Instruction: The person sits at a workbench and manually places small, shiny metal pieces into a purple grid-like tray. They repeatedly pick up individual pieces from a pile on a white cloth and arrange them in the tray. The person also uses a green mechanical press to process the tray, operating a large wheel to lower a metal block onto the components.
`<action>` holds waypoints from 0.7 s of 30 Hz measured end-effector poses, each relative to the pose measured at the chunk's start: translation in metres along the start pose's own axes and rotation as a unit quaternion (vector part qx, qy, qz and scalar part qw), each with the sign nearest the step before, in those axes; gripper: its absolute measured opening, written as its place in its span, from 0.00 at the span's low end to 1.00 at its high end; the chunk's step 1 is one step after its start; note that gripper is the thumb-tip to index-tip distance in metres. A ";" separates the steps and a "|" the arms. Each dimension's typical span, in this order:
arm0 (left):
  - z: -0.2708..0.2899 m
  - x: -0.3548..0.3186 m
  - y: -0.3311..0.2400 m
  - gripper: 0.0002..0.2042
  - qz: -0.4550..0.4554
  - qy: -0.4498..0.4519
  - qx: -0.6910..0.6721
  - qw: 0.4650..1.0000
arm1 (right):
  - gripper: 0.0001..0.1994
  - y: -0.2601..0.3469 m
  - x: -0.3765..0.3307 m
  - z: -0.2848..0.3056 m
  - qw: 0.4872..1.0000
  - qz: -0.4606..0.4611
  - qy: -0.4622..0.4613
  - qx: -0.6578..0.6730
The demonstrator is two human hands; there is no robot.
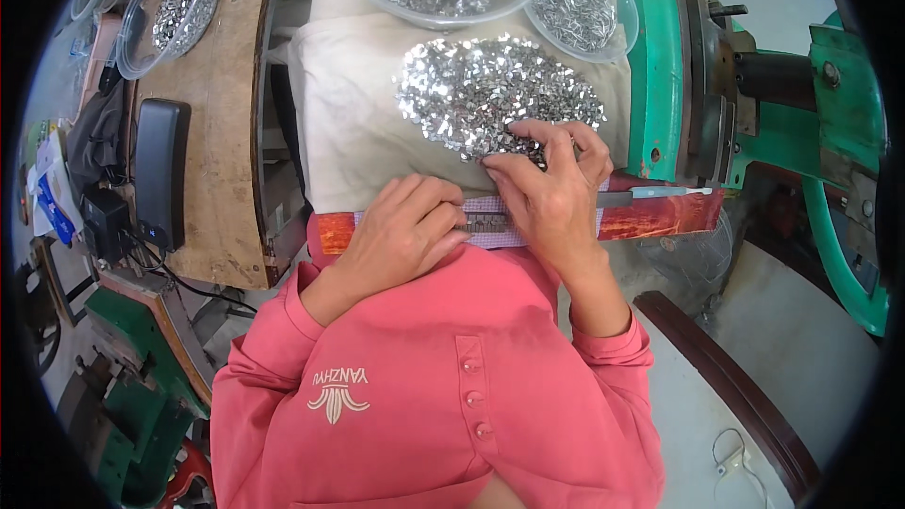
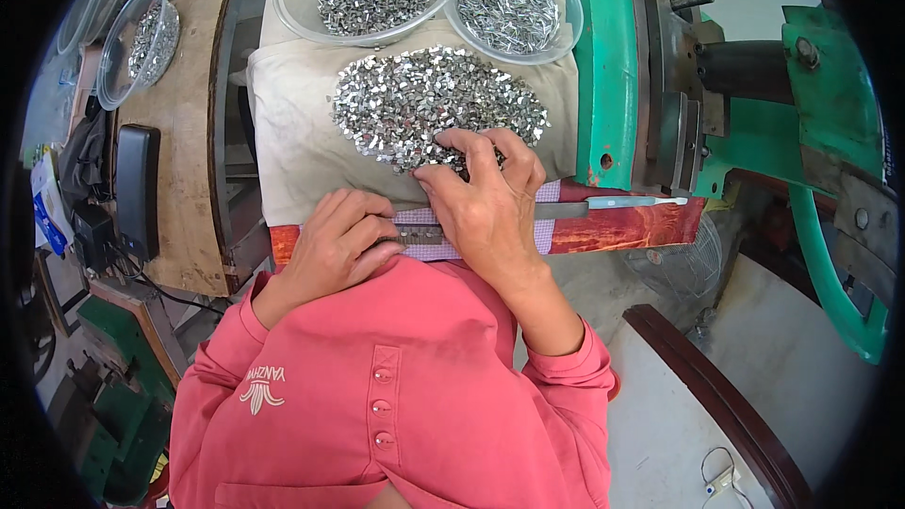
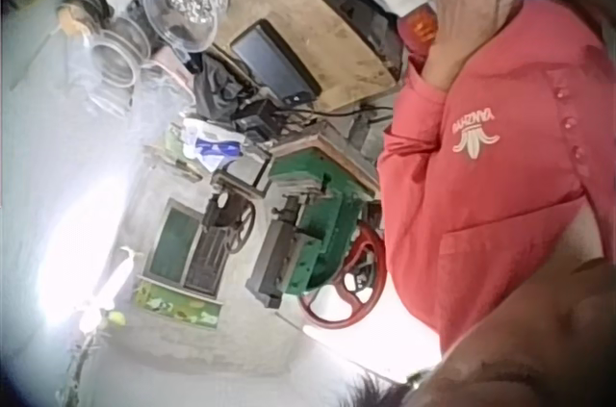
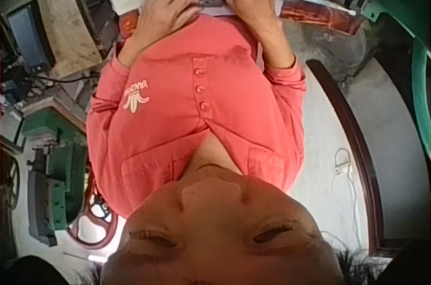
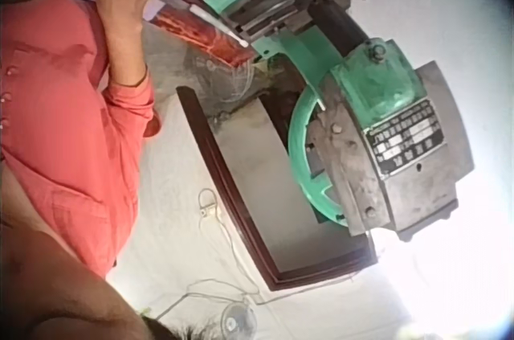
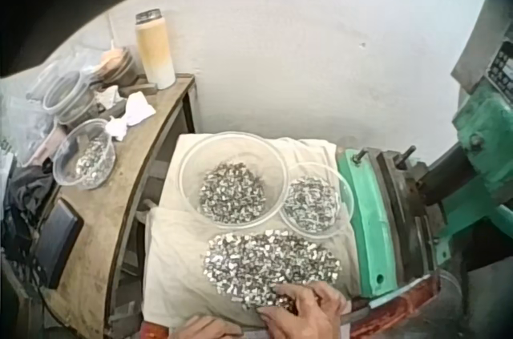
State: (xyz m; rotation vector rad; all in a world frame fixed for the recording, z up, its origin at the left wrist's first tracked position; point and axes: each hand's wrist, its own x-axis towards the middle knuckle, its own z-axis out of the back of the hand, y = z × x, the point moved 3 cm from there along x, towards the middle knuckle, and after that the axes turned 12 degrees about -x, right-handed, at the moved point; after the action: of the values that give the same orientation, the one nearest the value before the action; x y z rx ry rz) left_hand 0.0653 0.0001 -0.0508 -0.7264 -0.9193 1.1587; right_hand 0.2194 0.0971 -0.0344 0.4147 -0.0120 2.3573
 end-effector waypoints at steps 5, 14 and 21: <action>-0.001 -0.001 0.001 0.12 0.000 0.001 0.001 1.000 | 0.06 -0.005 0.002 0.006 1.000 0.021 0.015 -0.010; -0.010 0.012 -0.007 0.10 -0.015 0.012 0.026 0.999 | 0.05 -0.004 -0.003 0.005 0.997 -0.014 0.029 0.063; -0.011 0.009 -0.005 0.11 0.004 0.010 0.017 1.000 | 0.06 -0.016 -0.008 0.007 0.998 -0.033 0.009 0.048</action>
State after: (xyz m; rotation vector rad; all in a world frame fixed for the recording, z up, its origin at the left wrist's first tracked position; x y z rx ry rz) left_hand 0.0782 0.0078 -0.0493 -0.7147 -0.8785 1.1700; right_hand 0.2376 0.1026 -0.0322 0.4347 0.1213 2.3021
